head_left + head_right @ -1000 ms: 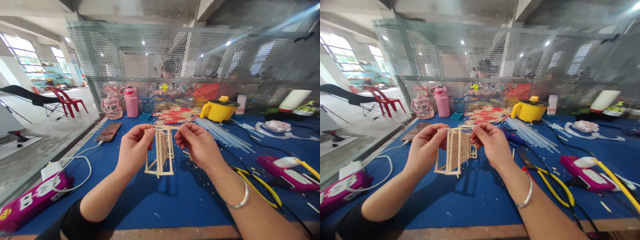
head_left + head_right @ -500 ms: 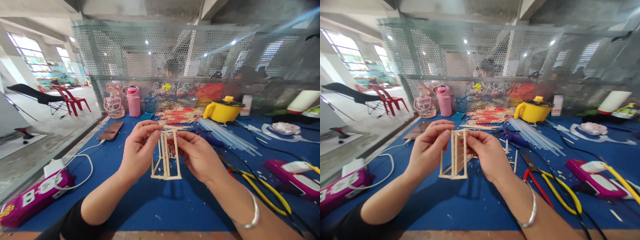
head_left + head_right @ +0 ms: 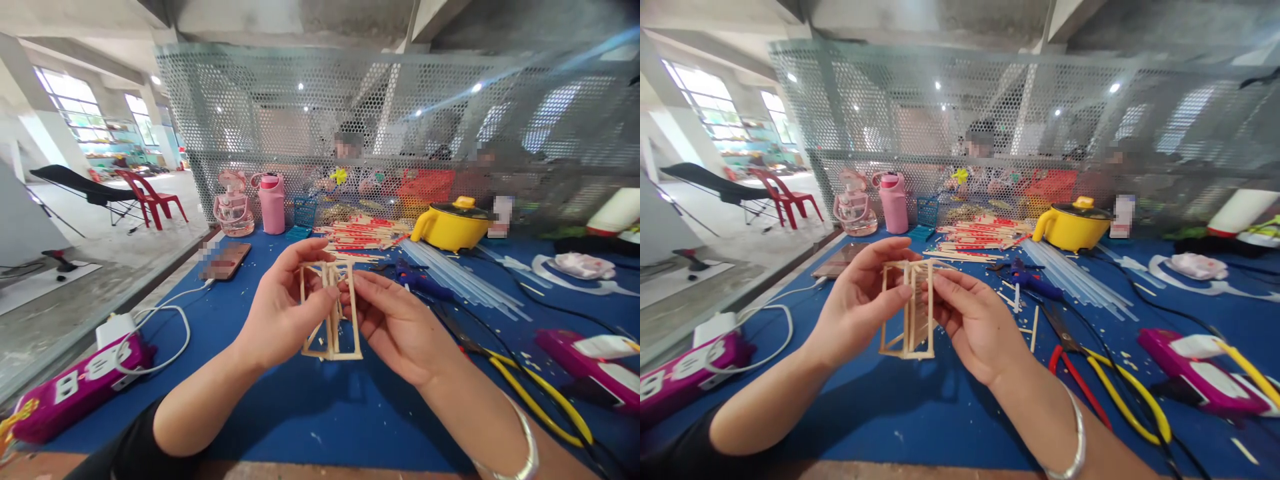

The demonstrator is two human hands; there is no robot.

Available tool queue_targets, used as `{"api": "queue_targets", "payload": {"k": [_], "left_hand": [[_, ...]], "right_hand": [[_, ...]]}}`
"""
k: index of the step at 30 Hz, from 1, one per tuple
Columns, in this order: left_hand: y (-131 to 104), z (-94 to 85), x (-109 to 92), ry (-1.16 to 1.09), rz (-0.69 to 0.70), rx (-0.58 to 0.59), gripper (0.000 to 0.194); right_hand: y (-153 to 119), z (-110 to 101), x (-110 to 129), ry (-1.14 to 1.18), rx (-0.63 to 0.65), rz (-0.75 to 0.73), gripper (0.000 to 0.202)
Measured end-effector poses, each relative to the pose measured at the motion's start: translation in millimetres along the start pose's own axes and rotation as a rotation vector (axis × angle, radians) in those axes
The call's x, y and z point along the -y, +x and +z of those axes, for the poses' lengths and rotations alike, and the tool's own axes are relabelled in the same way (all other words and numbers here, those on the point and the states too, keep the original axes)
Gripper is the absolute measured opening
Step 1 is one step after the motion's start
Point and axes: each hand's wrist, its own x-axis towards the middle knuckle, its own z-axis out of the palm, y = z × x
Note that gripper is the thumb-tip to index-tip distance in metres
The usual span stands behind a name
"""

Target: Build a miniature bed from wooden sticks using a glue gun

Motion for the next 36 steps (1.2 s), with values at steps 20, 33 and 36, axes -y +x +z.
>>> {"api": "queue_targets", "payload": {"k": [20, 33, 36], "left_hand": [[-5.4, 6.1, -0.9, 0.262, 0.029, -0.027, 0.041], [-3.1, 6.4, -6.8, 0.563, 0.217, -0.049, 0.037], [-4.3, 7.2, -6.8, 0.578, 0.238, -0.046, 0.038]], "right_hand": [[-6.0, 1.5, 4.1, 0.038, -0.186, 0.054, 0.026], [-5.5, 0.8, -1.1, -0.211, -0.153, -0.286, 0.025], [-5.7, 1.1, -3.2, -0.368, -0.194, -0.458, 0.021]]}}
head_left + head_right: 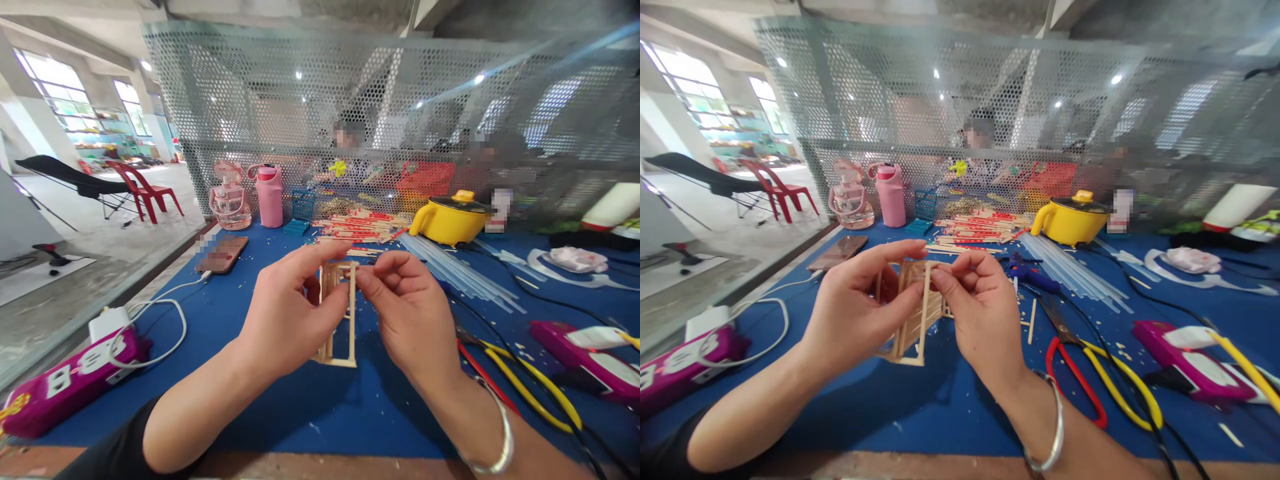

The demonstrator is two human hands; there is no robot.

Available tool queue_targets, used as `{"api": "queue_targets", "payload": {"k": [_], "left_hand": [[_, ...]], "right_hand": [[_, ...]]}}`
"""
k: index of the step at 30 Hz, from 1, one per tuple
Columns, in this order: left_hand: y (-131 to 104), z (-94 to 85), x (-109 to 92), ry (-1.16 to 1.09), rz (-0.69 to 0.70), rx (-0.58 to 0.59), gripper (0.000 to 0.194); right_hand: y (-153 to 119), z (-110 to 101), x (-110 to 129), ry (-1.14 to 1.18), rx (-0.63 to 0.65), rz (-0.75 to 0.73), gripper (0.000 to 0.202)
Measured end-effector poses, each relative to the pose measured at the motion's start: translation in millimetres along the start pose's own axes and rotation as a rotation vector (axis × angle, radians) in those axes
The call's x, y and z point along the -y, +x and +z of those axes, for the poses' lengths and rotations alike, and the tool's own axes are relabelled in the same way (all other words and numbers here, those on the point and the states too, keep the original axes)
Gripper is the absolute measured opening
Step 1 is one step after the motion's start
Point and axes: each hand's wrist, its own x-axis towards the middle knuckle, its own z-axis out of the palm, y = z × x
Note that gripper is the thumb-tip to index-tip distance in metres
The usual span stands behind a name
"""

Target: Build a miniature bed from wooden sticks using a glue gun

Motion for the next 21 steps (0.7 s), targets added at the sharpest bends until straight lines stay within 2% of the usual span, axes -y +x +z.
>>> {"api": "queue_targets", "payload": {"k": [3, 7, 14, 16, 21], "left_hand": [[-1.1, 1.3, 0.0, -0.008, -0.008, -0.004, 0.040], [-2.8, 3.3, -0.1, -0.022, 0.015, -0.008, 0.038], [-6.3, 4.1, 0.5, -0.028, 0.012, -0.012, 0.041], [-6.8, 4.3, 1.6, -0.033, 0.006, -0.016, 0.041], [-2.4, 0.8, 7.2, -0.135, -0.011, 0.023, 0.048]], "right_hand": [[-1.1, 2.4, -1.0, -0.069, -0.014, -0.065, 0.020], [-1.8, 5.3, -2.5, -0.074, -0.002, -0.068, 0.021], [0.2, 1.0, -10.4, 0.127, 0.081, 0.078, 0.027], [-0.6, -0.2, -10.6, 0.132, 0.092, 0.075, 0.026], [-1.9, -2.4, -3.6, -0.031, 0.000, -0.012, 0.028]]}}
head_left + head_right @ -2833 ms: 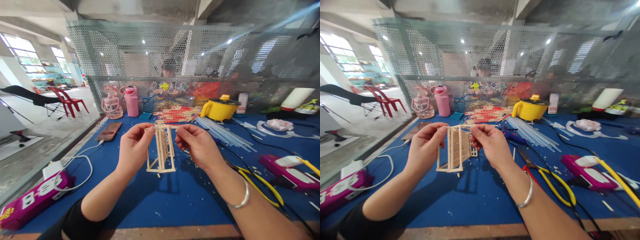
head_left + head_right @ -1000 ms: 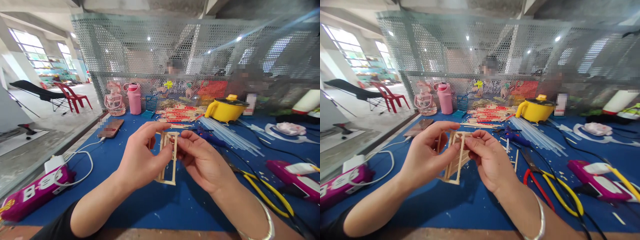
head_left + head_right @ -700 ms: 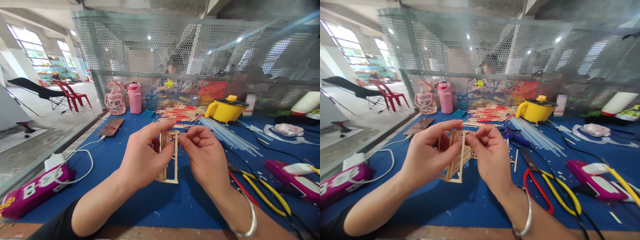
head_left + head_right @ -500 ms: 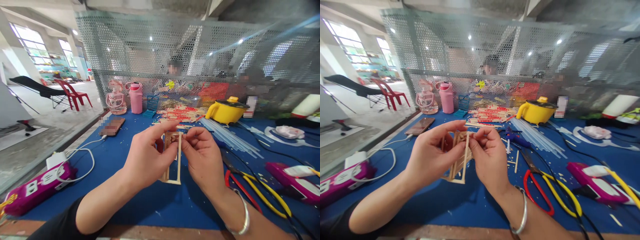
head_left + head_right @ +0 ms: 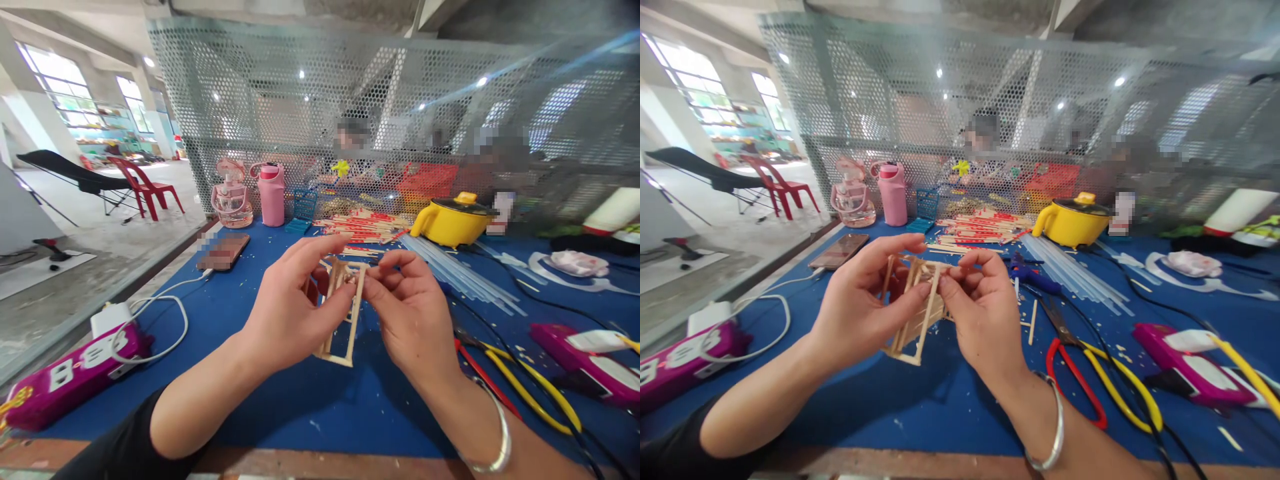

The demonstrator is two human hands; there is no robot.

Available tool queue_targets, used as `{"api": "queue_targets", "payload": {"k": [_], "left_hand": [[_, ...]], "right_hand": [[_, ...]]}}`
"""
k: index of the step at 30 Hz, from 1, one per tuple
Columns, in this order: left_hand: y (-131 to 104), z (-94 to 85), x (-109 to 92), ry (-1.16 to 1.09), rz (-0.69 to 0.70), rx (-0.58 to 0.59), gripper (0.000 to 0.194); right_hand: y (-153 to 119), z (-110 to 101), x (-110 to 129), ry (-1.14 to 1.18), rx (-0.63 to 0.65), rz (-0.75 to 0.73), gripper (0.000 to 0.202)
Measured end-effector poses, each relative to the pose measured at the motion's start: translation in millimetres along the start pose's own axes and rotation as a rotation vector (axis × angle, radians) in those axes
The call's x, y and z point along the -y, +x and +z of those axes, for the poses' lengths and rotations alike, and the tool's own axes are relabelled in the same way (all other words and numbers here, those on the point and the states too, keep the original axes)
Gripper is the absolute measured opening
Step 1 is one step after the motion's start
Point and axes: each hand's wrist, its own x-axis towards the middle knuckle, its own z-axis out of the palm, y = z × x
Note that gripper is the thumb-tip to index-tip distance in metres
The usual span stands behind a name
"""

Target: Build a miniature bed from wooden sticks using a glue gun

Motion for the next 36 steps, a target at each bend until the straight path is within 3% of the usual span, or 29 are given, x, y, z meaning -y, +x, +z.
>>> {"api": "queue_targets", "payload": {"k": [2, 7, 10, 15, 21, 28, 36], "left_hand": [[4.7, -3.8, 1.9, -0.019, 0.001, 0.064, 0.056], [16.5, -13.1, 6.9, -0.105, -0.051, 0.206, 0.070], [17.5, -16.1, 11.6, -0.183, -0.100, 0.195, 0.070], [8.9, -10.7, 18.4, -0.282, -0.155, 0.163, 0.056], [-1.2, 7.9, 24.4, -0.186, -0.052, 0.128, 0.044], [11.4, 10.5, 28.8, -0.129, -0.065, 0.142, 0.027], [23.4, 10.1, 24.2, 0.020, -0.044, 0.143, 0.027]], "right_hand": [[3.6, -2.7, 2.0, -0.061, 0.007, 0.006, 0.029], [18.7, -12.6, -2.5, -0.174, 0.174, 0.184, 0.033], [22.5, -16.2, -7.5, -0.195, 0.189, 0.158, 0.024], [22.9, -17.1, -10.3, -0.180, 0.192, 0.099, 0.027], [34.6, -27.5, -15.6, -0.143, 0.219, 0.016, 0.021], [44.9, -34.9, -23.0, -0.064, 0.273, 0.069, 0.028], [37.8, -25.6, -13.3, 0.179, 0.240, 0.160, 0.044]]}}
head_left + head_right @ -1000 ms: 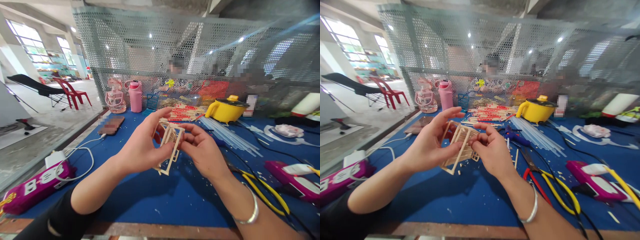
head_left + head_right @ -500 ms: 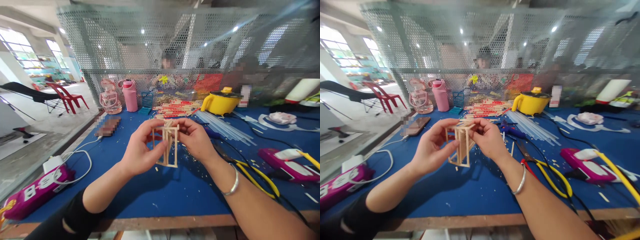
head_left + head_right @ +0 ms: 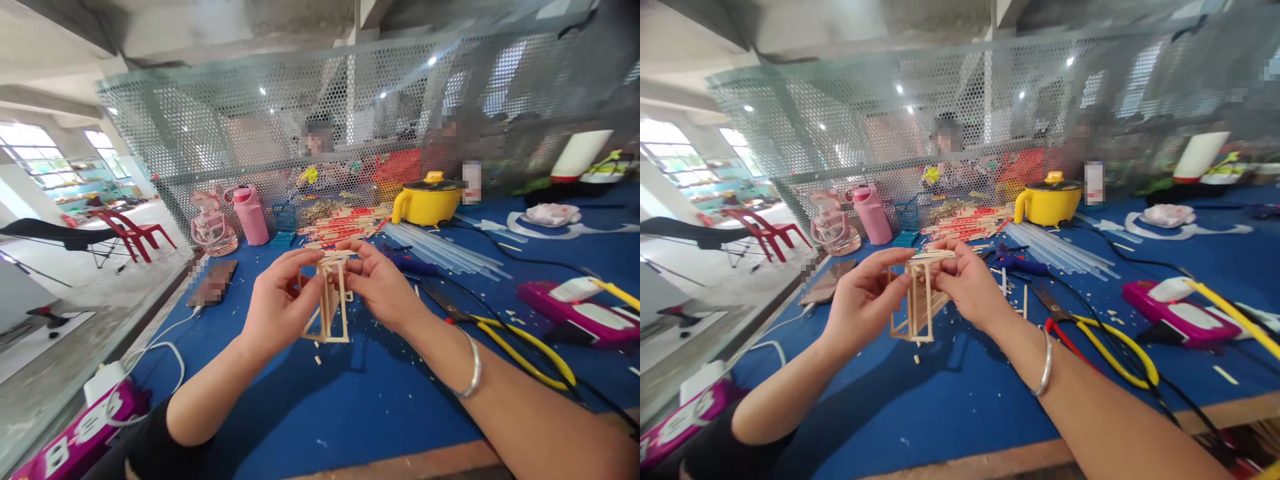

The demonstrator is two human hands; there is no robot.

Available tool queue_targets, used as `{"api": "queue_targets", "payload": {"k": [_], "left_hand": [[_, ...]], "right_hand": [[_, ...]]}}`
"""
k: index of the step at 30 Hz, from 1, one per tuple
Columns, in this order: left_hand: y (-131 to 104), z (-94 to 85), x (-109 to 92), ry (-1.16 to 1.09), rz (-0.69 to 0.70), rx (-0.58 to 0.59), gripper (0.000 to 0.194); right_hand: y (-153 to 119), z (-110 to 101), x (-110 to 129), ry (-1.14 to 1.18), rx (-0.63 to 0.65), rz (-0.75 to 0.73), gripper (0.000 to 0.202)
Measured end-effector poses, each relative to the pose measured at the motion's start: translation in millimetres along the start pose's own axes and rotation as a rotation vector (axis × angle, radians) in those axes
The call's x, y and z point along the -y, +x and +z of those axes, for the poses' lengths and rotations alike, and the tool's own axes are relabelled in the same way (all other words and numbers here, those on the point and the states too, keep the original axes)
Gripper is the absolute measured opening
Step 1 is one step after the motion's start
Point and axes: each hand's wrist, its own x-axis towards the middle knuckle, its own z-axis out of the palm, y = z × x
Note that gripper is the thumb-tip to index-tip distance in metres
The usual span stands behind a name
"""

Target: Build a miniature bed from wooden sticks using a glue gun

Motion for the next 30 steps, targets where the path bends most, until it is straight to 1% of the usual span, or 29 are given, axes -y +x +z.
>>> {"api": "queue_targets", "payload": {"k": [2, 4, 7, 10, 13, 16, 19, 24, 30], "left_hand": [[2.5, 2.4, -3.0, 0.017, -0.021, 0.002, 0.025], [4.5, 5.1, -6.0, 0.017, -0.031, -0.022, 0.021], [5.6, 7.5, -9.0, 0.011, 0.006, -0.048, 0.018], [5.1, 6.9, -9.2, 0.013, 0.039, -0.030, 0.024], [4.6, 5.1, -8.5, 0.036, 0.005, -0.035, 0.026], [4.7, 4.3, -8.9, 0.051, -0.015, -0.055, 0.024], [4.9, 4.8, -10.4, 0.071, 0.011, -0.056, 0.025], [3.5, 6.9, -12.4, 0.149, 0.045, -0.070, 0.032], [0.5, 10.5, -10.5, 0.188, 0.079, -0.126, 0.028]], "right_hand": [[-2.0, 2.3, 0.8, 0.093, -0.051, 0.019, 0.046], [-4.0, 4.2, 1.4, 0.159, -0.117, 0.053, 0.048], [-6.6, 6.1, 3.2, 0.182, -0.185, 0.090, 0.050], [-8.6, 6.5, 6.6, 0.122, -0.181, 0.077, 0.049], [-10.6, 6.0, 10.6, 0.004, -0.161, 0.027, 0.046], [-12.6, 6.0, 13.3, -0.077, -0.180, -0.019, 0.042], [-13.7, 7.0, 13.3, -0.089, -0.203, -0.028, 0.039], [-13.6, 10.0, 10.2, -0.048, -0.221, -0.032, 0.041], [-15.0, 12.8, 11.3, -0.050, -0.223, -0.022, 0.047]]}}
